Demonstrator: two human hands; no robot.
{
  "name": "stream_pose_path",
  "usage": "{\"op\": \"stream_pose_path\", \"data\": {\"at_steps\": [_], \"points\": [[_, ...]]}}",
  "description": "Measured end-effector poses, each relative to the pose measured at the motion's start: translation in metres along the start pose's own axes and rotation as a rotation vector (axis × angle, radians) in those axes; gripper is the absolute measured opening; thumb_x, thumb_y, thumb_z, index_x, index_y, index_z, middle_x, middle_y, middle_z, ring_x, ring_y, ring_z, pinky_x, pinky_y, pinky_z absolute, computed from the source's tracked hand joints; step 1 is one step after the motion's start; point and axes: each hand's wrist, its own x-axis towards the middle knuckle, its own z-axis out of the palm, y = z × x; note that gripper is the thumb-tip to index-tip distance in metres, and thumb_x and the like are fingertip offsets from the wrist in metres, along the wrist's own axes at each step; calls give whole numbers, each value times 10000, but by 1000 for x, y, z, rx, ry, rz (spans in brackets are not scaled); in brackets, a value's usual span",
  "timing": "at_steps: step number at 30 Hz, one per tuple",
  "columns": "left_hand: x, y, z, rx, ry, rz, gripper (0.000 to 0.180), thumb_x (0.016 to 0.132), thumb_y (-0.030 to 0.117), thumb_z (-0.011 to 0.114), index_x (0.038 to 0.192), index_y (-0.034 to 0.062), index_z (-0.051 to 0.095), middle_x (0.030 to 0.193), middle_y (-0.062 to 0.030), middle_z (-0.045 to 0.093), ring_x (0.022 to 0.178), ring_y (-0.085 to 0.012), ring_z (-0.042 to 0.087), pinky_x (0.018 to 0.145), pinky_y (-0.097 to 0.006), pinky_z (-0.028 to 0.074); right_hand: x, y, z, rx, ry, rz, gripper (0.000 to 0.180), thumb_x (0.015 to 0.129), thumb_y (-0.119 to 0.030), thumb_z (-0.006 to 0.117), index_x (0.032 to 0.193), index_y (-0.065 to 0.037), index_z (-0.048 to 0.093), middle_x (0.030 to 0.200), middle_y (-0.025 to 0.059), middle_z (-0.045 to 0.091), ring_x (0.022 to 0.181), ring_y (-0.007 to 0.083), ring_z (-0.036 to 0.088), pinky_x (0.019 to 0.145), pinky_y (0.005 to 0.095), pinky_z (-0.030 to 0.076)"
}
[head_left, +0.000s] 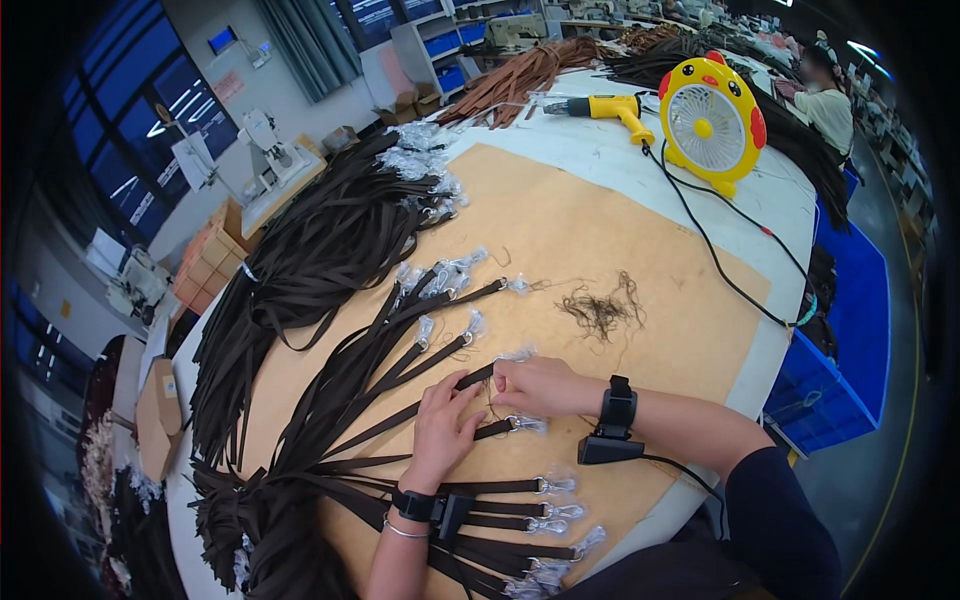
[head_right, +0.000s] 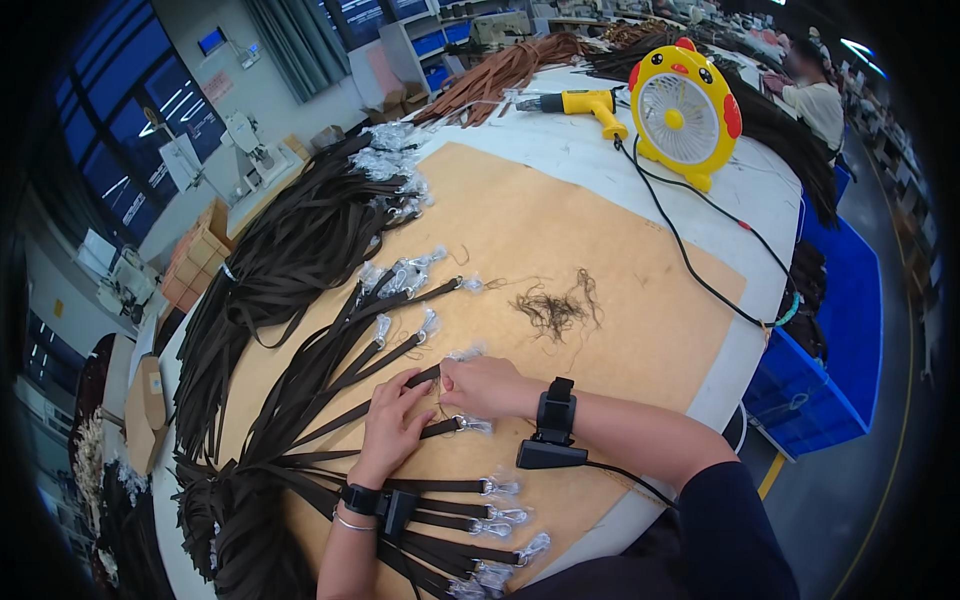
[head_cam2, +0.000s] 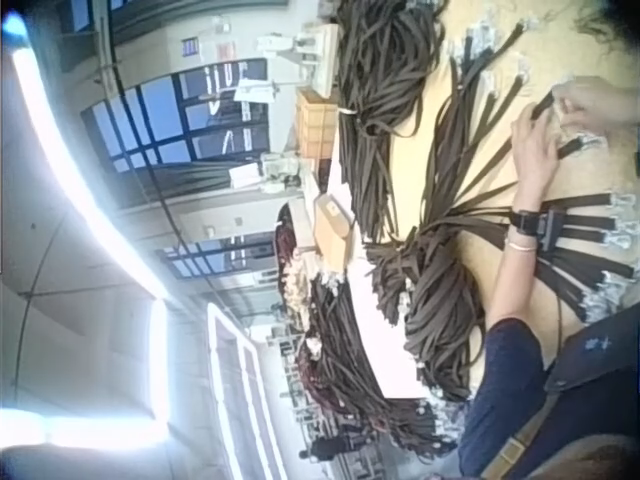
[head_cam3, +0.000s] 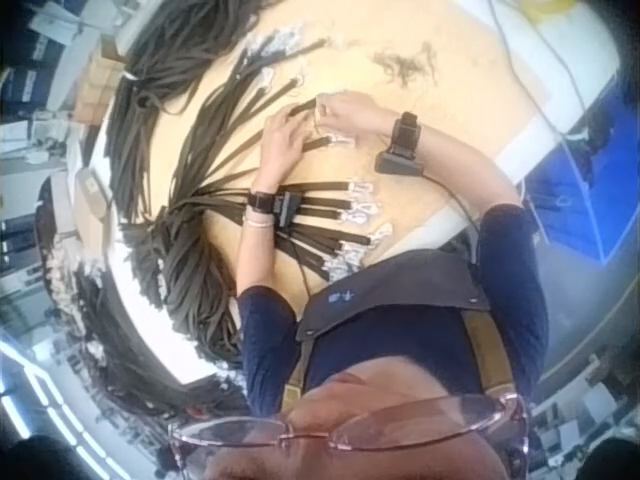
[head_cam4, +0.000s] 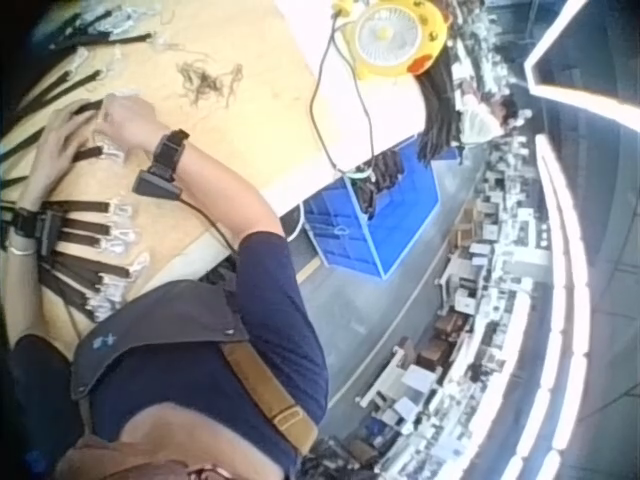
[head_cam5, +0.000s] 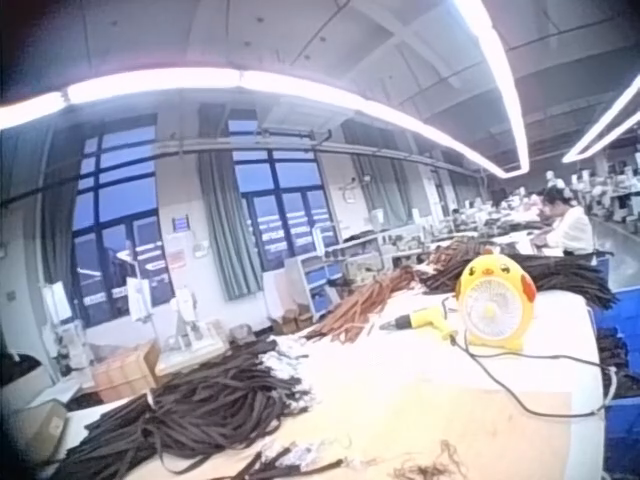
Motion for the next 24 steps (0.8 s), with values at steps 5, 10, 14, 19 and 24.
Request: {"op": "stream_pose_path", "data": {"at_steps": [5,10,14,19,24], "points": [[-3,-5,-1,-26,-4,8,468,798,57,723,1261,48,649,1377,-125,549,1115,-307,558,1005,-389,446,-1,-3,0,100,68,24,267,926,-357,646,1014,-123,552,734,110,657,743,327,661,632,438,480],[-4,-6,2,-45,-5,18,460,816,29,669,1274,28,628,1421,-163,499,1160,-336,546,1024,-406,446,-10,-4,-10,190,13,151,284,924,-380,639,1013,-124,554,753,110,668,777,320,678,660,435,493],[-3,-6,6,-12,80,30,445,824,-1,633,1268,38,634,1417,-174,499,1179,-347,552,1028,-401,449,-28,-9,-8,56,24,-6,360,927,-449,638,1070,-125,575,687,97,648,657,293,659,587,412,477],[-4,-14,3,-178,268,-98,273,839,-26,628,1099,26,693,1212,-146,619,1154,-313,584,1000,-375,450,-41,5,-1,-51,-56,-115,441,887,-530,661,1011,-106,657,735,123,673,745,334,678,647,438,495],[-8,8,-14,-181,205,-48,308,798,48,728,1105,42,698,1136,-114,663,1107,-303,602,973,-381,453,-27,12,-4,554,-188,77,341,884,-383,730,790,-57,701,718,45,673,633,149,611,573,297,458]]}}
